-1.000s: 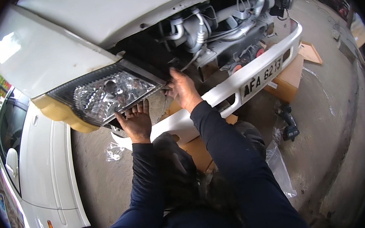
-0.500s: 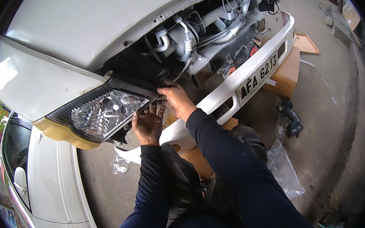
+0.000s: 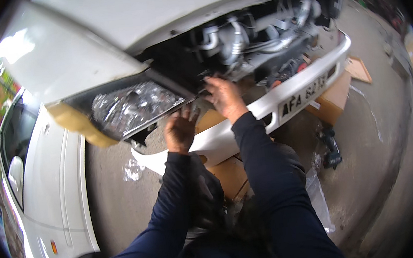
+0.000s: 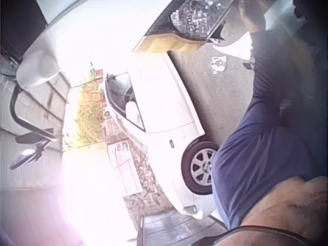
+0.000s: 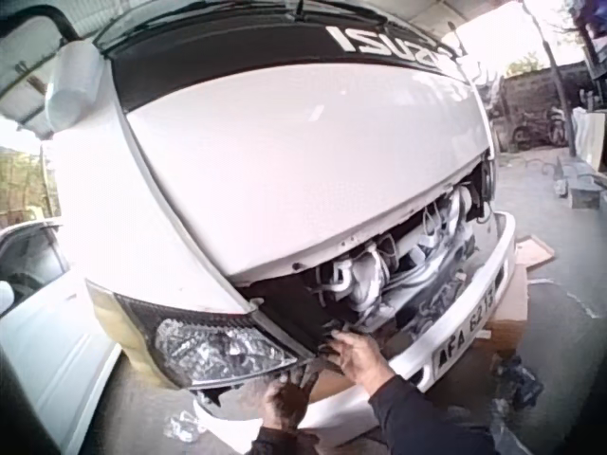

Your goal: The person works on the front left headlight of a white Isuzu truck with the hood open. They use a screwdriver and a socket wrench to adjust and tighten bolts around the headlight assembly and bumper area.

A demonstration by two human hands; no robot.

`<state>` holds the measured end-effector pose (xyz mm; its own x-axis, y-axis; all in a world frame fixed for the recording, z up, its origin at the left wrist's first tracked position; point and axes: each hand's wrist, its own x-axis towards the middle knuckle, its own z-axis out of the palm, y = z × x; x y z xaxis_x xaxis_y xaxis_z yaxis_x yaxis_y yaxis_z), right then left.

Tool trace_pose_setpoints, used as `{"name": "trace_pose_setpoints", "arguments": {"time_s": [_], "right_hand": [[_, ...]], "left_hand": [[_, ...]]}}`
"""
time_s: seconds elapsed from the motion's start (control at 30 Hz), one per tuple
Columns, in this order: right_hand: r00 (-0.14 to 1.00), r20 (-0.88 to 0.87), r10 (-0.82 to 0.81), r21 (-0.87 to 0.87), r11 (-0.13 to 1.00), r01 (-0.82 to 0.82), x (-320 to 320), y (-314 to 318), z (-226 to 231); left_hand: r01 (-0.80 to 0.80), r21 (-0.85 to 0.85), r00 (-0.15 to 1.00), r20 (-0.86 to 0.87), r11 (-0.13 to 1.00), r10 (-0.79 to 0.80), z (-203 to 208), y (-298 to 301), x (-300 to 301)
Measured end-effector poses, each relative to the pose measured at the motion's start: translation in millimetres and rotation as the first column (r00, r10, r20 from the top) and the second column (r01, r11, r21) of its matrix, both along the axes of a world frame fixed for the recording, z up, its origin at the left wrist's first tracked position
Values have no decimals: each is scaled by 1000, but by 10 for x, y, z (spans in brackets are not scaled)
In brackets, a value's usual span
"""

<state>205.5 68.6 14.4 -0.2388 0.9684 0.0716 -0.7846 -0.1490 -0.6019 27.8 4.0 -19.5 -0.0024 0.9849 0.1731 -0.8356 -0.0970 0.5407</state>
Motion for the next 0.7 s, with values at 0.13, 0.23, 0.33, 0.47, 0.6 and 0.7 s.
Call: {"name": "trace_pose_setpoints", "arguments": {"time_s": [0.13, 0.23, 0.33, 0.47, 0.6, 0.7], "right_hand": [[999, -23, 32, 81, 996, -30, 13, -23, 0], [999, -14, 49, 105, 993, -47, 18, -32, 11], [999, -15, 32, 92, 995, -31, 28, -44, 14], [1000, 5, 28, 116, 993, -28, 30, -62, 0], [999, 33, 18, 141, 990, -23, 31, -44, -7], [999, 41, 27, 128, 991, -32, 47, -16, -7]], "left_hand": [[-45, -137, 975, -221, 990, 14, -177, -319, 20], [174, -165, 741, -628, 971, -239, -285, -677, -13], [436, -124, 494, -795, 891, -352, -358, -941, 30], [410, -191, 353, -868, 892, -349, -395, -1014, 96], [403, -228, 407, -823, 886, -397, -401, -996, 112], [373, -215, 280, -902, 903, -330, -389, -1013, 116]]}}
